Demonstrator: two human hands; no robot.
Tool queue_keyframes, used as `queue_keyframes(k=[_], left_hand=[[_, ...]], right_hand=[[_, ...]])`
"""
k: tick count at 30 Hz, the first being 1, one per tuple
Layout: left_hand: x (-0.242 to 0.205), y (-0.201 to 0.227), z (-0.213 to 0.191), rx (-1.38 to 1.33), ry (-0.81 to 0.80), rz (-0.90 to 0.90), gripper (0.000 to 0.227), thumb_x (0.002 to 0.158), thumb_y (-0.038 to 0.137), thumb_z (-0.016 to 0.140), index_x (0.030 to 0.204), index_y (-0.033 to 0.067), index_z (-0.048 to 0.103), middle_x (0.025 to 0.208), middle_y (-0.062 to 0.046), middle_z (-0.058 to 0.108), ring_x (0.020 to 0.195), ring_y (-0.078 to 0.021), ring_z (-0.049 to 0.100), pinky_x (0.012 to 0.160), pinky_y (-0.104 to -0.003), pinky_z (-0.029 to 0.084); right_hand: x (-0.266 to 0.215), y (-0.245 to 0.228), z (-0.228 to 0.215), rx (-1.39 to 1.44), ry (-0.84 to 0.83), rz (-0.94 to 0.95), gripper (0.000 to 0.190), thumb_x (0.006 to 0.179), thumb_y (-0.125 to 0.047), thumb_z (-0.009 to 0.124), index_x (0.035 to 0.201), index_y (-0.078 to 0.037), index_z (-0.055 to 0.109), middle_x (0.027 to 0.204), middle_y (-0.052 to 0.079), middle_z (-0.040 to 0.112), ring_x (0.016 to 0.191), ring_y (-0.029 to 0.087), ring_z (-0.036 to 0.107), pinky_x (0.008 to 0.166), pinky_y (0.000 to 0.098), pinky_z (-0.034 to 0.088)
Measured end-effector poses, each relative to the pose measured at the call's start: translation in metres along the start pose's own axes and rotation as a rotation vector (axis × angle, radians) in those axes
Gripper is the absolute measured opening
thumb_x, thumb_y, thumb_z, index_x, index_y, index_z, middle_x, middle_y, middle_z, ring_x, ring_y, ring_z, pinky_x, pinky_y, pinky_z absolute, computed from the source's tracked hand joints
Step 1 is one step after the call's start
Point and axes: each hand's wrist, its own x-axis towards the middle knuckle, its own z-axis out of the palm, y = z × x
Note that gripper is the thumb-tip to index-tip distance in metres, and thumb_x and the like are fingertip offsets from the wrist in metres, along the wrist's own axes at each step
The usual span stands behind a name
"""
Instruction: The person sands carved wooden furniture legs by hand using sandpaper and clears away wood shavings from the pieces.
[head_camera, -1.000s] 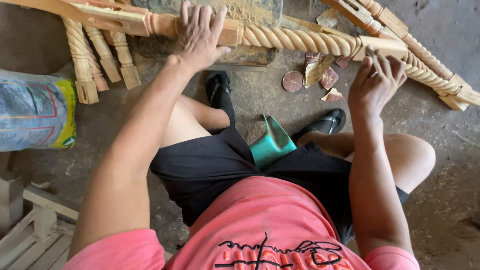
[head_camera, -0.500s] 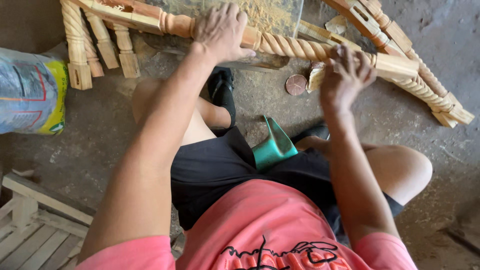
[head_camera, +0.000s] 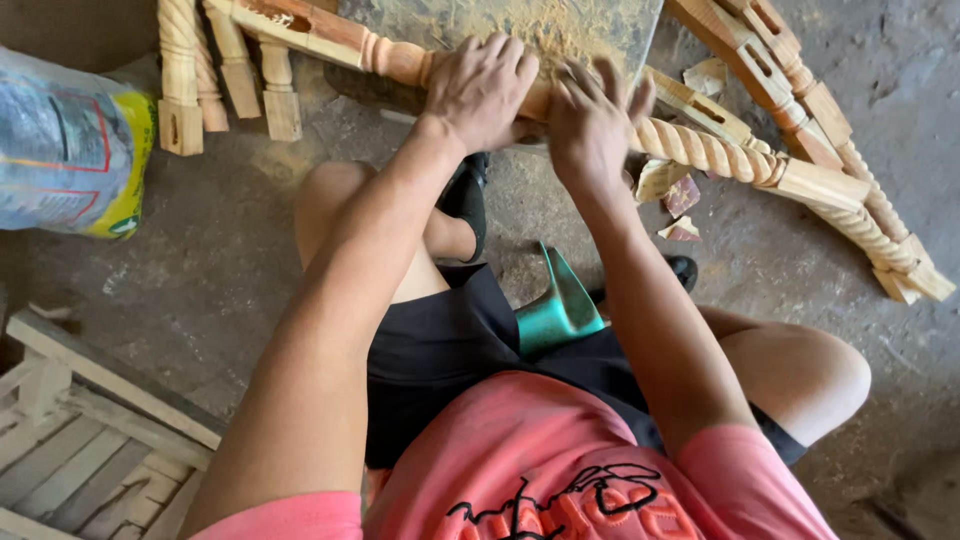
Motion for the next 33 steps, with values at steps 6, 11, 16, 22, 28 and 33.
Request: queue_keyframes(k=[6,11,16,22,28,33], left_hand=[[0.012,-0.001,0.009,-0.068,-0.016,-0.021,0.059,0.074,0.019,0.079,0.124,-0.0026,0.056,0.110,-0.016,0.060,0.102,-0.0278,0.059,0.086,-0.042,0.050],[0.006,0.002,0.006,-0.036,-0.045,-0.040,0.047,0.084,0.017,0.072,0.124,-0.0013,0.056,0.115,-0.018,0.060,0.108,-0.0291,0.059,0.090,-0.042,0.050],[0.004,0.007,-0.009,-0.030,-0.097,-0.038,0.068,0.079,0.042,0.078,0.123,-0.0038,0.055,0.113,-0.018,0.060,0.106,-0.0298,0.059,0.091,-0.043,0.049],[0.006,0.000,0.007,-0.028,0.068,-0.037,0.066,0.088,0.053,0.078,0.119,-0.0014,0.056,0.113,-0.019,0.062,0.108,-0.0307,0.060,0.092,-0.045,0.050],[0.004,0.005,0.008,-0.045,-0.081,-0.037,0.059,0.079,0.033,0.078,0.120,-0.0028,0.055,0.113,-0.019,0.062,0.104,-0.0293,0.060,0.091,-0.041,0.050],[0.005,0.004,0.004,0.032,0.080,-0.015,0.052,0.087,0.025,0.079,0.125,-0.0016,0.056,0.119,-0.019,0.061,0.114,-0.0298,0.059,0.100,-0.044,0.050]], right_hand=[[-0.049,0.010,-0.024,-0.006,0.186,-0.179,0.043,0.116,-0.026,0.040,0.141,-0.006,0.068,0.151,0.012,0.062,0.150,0.037,0.039,0.119,0.0627,-0.002],[-0.002,0.010,-0.009,-0.001,-0.099,0.068,0.033,0.110,-0.021,0.042,0.115,-0.010,0.072,0.152,0.005,0.060,0.156,0.033,0.034,0.122,0.0648,0.000],[-0.050,0.035,-0.040,0.029,0.079,-0.272,0.045,0.114,-0.019,0.042,0.149,-0.006,0.068,0.156,0.014,0.059,0.151,0.038,0.037,0.121,0.0581,0.000],[0.015,0.055,-0.037,0.176,-0.091,-0.157,0.035,0.115,-0.023,0.039,0.138,-0.014,0.064,0.153,0.006,0.057,0.148,0.029,0.046,0.129,0.0455,0.026],[-0.042,0.024,-0.023,0.059,0.157,-0.098,0.041,0.116,-0.025,0.038,0.137,-0.014,0.072,0.146,0.010,0.064,0.143,0.034,0.042,0.116,0.0657,0.006],[-0.012,0.007,-0.023,-0.059,-0.027,-0.086,0.035,0.112,-0.025,0.042,0.108,-0.015,0.075,0.136,0.004,0.070,0.144,0.034,0.045,0.116,0.0670,0.007]])
